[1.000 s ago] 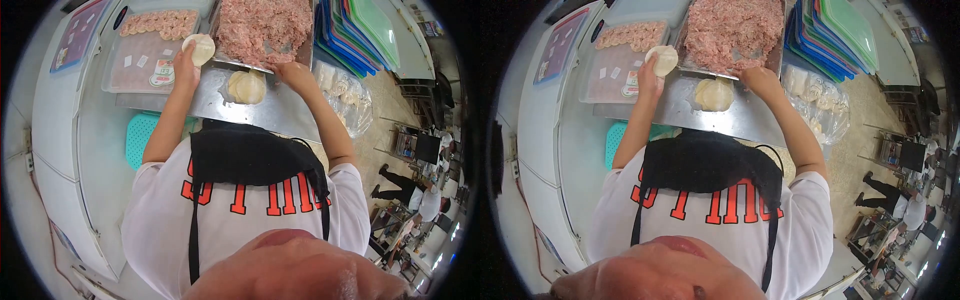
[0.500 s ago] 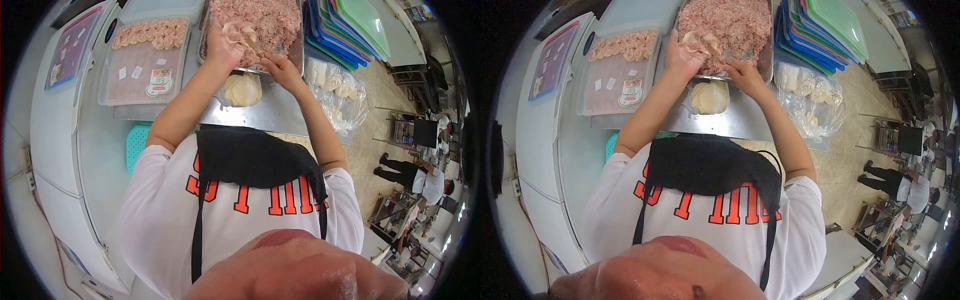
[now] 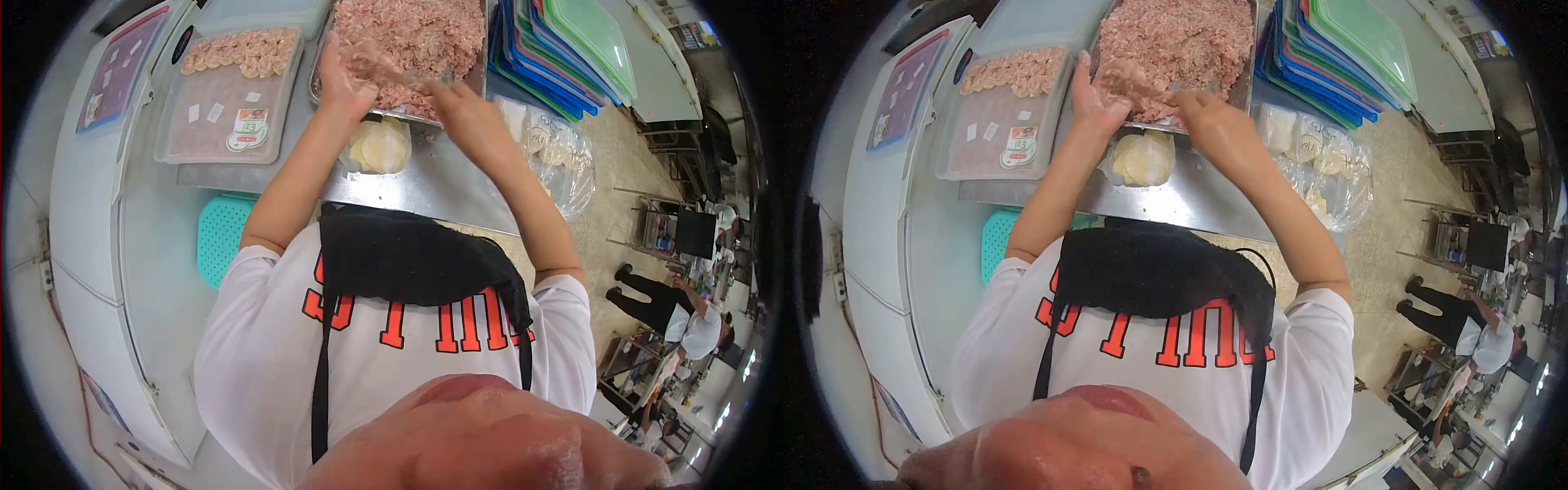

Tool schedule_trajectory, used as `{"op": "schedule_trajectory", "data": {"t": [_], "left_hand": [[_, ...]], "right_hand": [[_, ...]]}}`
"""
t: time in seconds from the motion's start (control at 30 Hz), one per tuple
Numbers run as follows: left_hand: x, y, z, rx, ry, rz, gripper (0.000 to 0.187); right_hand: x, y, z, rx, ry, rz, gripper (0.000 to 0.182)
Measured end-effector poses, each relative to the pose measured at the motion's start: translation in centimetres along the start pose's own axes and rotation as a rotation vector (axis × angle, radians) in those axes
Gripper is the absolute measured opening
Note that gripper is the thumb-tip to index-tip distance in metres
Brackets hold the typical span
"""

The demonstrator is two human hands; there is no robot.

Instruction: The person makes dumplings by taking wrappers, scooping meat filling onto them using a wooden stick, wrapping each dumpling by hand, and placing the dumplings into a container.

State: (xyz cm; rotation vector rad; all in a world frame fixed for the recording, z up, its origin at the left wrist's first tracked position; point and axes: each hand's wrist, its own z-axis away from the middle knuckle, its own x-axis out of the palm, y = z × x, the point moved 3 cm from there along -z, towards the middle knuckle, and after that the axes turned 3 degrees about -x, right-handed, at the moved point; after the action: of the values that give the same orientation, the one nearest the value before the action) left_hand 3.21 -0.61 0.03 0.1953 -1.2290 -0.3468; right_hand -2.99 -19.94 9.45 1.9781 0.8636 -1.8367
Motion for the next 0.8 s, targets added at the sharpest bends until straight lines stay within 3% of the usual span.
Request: {"op": "schedule_trajectory", "data": {"t": [0.1,0.17,0.2,0.23,0.27,0.33,0.4,0.43,0.5,0.57,0.63,0.7,0.8], "left_hand": [[0.3,0.0,-0.3,0.076,0.030,0.070,0.055],[-3.1,1.0,-3.1,-0.115,-0.277,0.260,0.046],[-2.0,0.9,-1.8,-0.106,-0.276,0.257,0.046],[0.2,0.7,0.8,-0.008,-0.294,-0.108,0.045],[1.7,0.4,2.2,0.088,-0.303,-0.471,0.046],[2.0,0.0,2.6,0.079,-0.336,-0.593,0.057],[3.1,0.3,3.4,0.488,-0.235,-1.345,0.071],[4.2,0.7,4.4,0.580,-0.211,-1.663,0.082],[4.6,0.6,4.5,0.566,-0.289,-1.667,0.076],[5.2,0.4,4.4,0.547,-0.373,-1.665,0.070],[5.6,0.2,4.1,0.312,-0.533,-1.564,0.055],[5.7,0.4,4.5,0.291,-0.526,-1.649,0.050],[5.5,-0.2,4.2,0.266,-0.568,-1.854,0.046]], "right_hand": [[1.1,2.1,-0.2,-0.124,0.120,-0.098,0.026],[0.4,4.2,-0.3,-0.191,0.149,-0.143,0.025],[0.0,5.6,-0.2,-0.072,0.094,-0.343,0.024],[-0.1,6.7,-0.2,0.049,0.036,-0.540,0.028],[0.1,7.2,-0.2,0.044,0.035,-0.540,0.028],[1.7,8.2,0.4,0.255,-0.206,-0.852,0.033],[1.8,8.3,0.6,0.259,-0.210,-0.960,0.033],[1.4,8.4,0.5,0.223,-0.244,-0.939,0.033],[1.0,8.4,0.6,0.182,-0.279,-0.923,0.033],[0.0,7.8,1.0,-0.083,-0.021,-0.830,0.032],[-0.6,7.2,1.2,-0.081,-0.090,-0.764,0.031],[-0.1,7.4,1.1,-0.081,-0.154,-0.696,0.033],[2.0,9.6,0.4,-0.234,-0.089,-0.698,0.031]]}}
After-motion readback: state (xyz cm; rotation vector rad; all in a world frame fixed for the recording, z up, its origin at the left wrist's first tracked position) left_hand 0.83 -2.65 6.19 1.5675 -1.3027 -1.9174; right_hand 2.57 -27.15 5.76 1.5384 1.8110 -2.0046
